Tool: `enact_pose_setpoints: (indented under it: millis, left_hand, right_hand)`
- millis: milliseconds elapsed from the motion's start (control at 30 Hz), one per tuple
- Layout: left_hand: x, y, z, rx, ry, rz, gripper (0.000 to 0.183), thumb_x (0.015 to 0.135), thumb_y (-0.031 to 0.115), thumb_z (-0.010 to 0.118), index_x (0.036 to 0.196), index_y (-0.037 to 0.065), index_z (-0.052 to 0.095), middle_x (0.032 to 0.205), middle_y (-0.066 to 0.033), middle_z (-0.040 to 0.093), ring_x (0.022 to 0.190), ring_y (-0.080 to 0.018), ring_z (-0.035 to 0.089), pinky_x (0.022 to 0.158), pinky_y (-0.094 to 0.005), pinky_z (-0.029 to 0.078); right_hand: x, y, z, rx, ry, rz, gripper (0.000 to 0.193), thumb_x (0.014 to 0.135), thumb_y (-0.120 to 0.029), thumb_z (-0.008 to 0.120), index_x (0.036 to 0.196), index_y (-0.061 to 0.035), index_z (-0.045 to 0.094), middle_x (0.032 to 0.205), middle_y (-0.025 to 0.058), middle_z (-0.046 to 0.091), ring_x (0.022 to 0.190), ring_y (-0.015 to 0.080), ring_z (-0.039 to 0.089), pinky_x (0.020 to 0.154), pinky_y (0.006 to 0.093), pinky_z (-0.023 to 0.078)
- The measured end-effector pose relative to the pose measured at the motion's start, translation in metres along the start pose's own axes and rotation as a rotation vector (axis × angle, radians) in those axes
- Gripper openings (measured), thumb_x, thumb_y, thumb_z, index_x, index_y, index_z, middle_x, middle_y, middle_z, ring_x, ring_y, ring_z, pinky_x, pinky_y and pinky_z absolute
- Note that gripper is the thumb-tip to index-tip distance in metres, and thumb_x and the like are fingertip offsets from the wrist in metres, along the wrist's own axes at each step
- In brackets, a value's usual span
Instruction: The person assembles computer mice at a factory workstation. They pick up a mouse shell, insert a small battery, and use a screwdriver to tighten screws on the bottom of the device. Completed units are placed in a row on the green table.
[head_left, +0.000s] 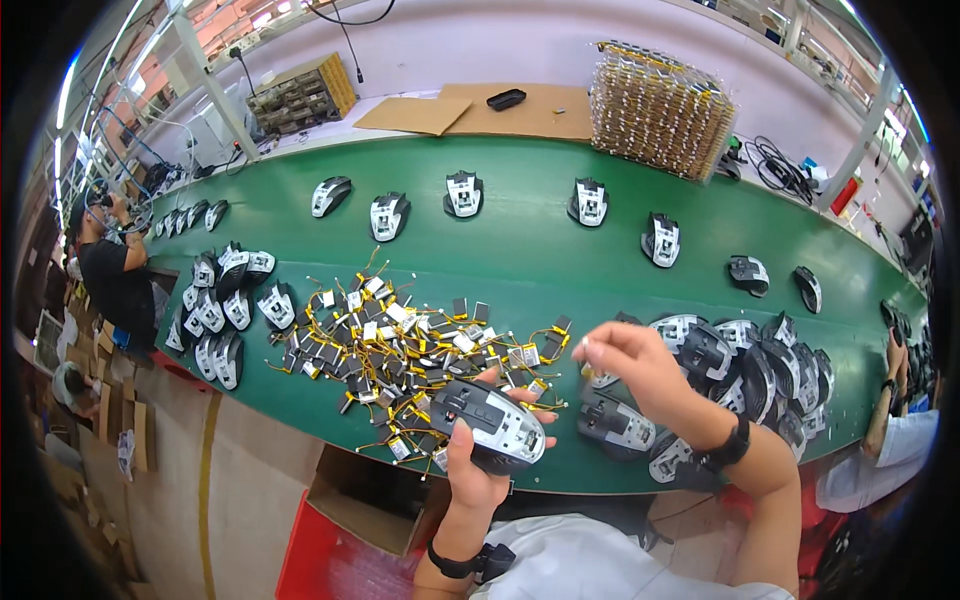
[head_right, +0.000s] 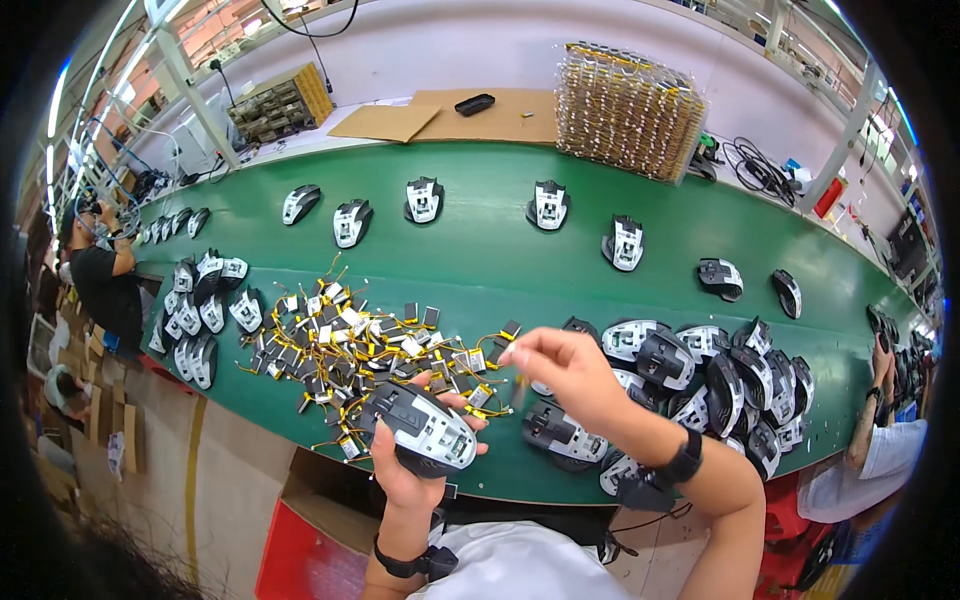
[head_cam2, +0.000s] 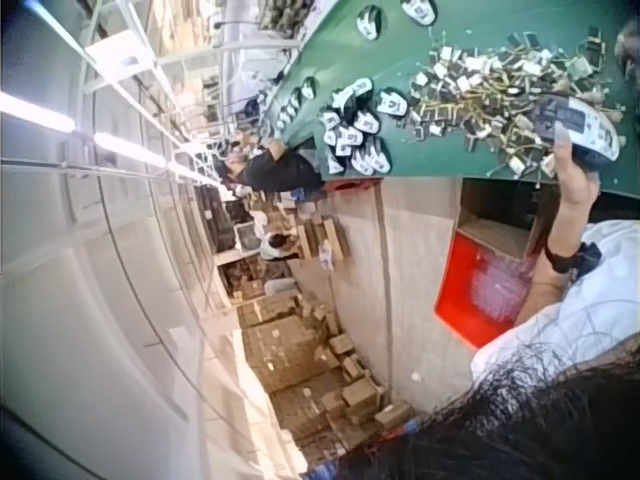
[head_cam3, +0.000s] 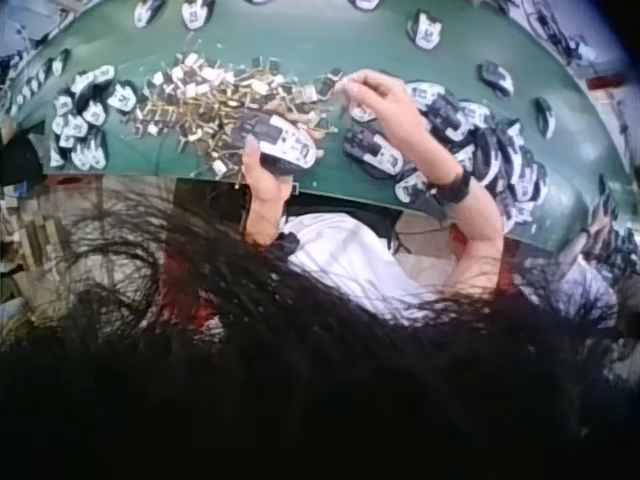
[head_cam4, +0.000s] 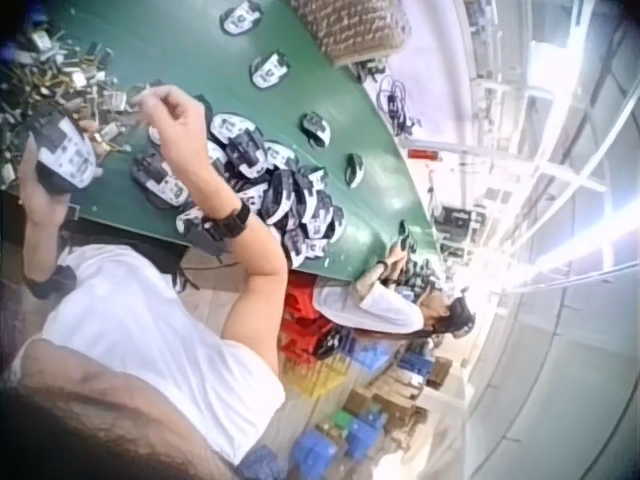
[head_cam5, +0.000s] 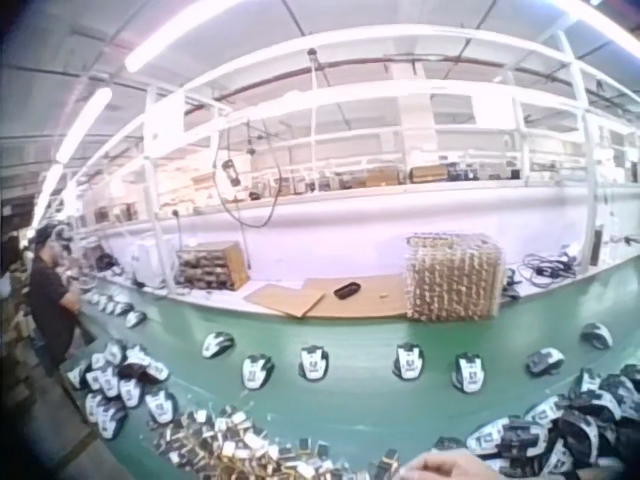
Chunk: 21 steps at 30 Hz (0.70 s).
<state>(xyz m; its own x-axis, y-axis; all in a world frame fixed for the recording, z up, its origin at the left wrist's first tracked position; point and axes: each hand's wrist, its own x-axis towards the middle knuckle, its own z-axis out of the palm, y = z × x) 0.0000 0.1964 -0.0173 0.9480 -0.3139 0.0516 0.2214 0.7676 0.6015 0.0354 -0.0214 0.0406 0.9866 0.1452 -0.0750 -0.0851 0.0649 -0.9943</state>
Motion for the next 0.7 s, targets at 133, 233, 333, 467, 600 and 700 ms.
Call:
enact_pose_setpoints:
  millis: [133, 233, 333, 467, 600, 700]
  left_hand:
    - [0.012, 0.001, 0.015, -0.023, 0.019, -0.016, 0.078, 0.090, 0.062, 0.047, 0.142, 0.004, 0.035, 0.116, -0.0221, 0.059, 0.103, -0.0377, 0.065, 0.083, -0.0456, 0.057]
    - [0.014, -0.003, 0.024, -0.110, 0.010, -0.095, 0.077, 0.091, 0.063, 0.042, 0.137, 0.001, 0.041, 0.113, -0.0229, 0.060, 0.098, -0.0385, 0.066, 0.084, -0.0459, 0.055]
    - [0.015, -0.008, 0.024, -0.185, 0.017, -0.173, 0.076, 0.092, 0.062, 0.040, 0.137, 0.000, 0.041, 0.114, -0.0245, 0.060, 0.100, -0.0395, 0.065, 0.086, -0.0474, 0.054]
    - [0.015, -0.010, 0.033, -0.195, 0.016, -0.213, 0.073, 0.095, 0.059, 0.037, 0.136, -0.001, 0.042, 0.116, -0.0261, 0.060, 0.101, -0.0381, 0.064, 0.087, -0.0456, 0.053]
    - [0.012, -0.011, 0.033, -0.179, 0.020, -0.247, 0.070, 0.096, 0.058, 0.037, 0.136, 0.001, 0.043, 0.116, -0.0261, 0.060, 0.103, -0.0309, 0.063, 0.087, -0.0411, 0.053]
    - [0.010, -0.010, 0.038, -0.160, 0.061, -0.246, 0.069, 0.096, 0.058, 0.038, 0.136, 0.002, 0.044, 0.116, -0.0254, 0.060, 0.103, -0.0292, 0.063, 0.086, -0.0394, 0.053]
  right_hand:
    - [-0.038, -0.023, 0.020, -0.700, -0.025, -0.598, 0.010, 0.076, -0.005, 0.072, 0.086, -0.0066, 0.073, 0.067, 0.0026, 0.062, 0.060, 0.0188, 0.055, 0.059, 0.0287, 0.043]
    - [-0.051, -0.019, 0.024, -0.714, 0.040, -0.631, 0.009, 0.073, -0.003, 0.074, 0.080, -0.0065, 0.069, 0.067, 0.0021, 0.061, 0.061, 0.0183, 0.055, 0.059, 0.0296, 0.043]
    - [-0.057, -0.016, 0.022, -0.722, 0.032, -0.631, 0.013, 0.070, -0.002, 0.075, 0.079, -0.0066, 0.066, 0.068, 0.0017, 0.058, 0.063, 0.0191, 0.053, 0.060, 0.0306, 0.044]
    - [-0.059, -0.016, 0.018, -0.917, -0.074, -0.749, 0.019, 0.070, -0.004, 0.075, 0.084, -0.0049, 0.062, 0.076, 0.0043, 0.055, 0.071, 0.0220, 0.051, 0.063, 0.0313, 0.044]
    - [-0.057, -0.021, 0.012, -1.003, -0.245, -0.701, 0.016, 0.079, -0.006, 0.069, 0.091, -0.0022, 0.060, 0.084, 0.0078, 0.054, 0.079, 0.0267, 0.053, 0.068, 0.0324, 0.046]
    - [-0.056, -0.023, 0.014, -0.903, -0.274, -0.574, 0.016, 0.081, -0.005, 0.068, 0.095, -0.0027, 0.059, 0.088, 0.0091, 0.054, 0.079, 0.0280, 0.056, 0.069, 0.0353, 0.049]
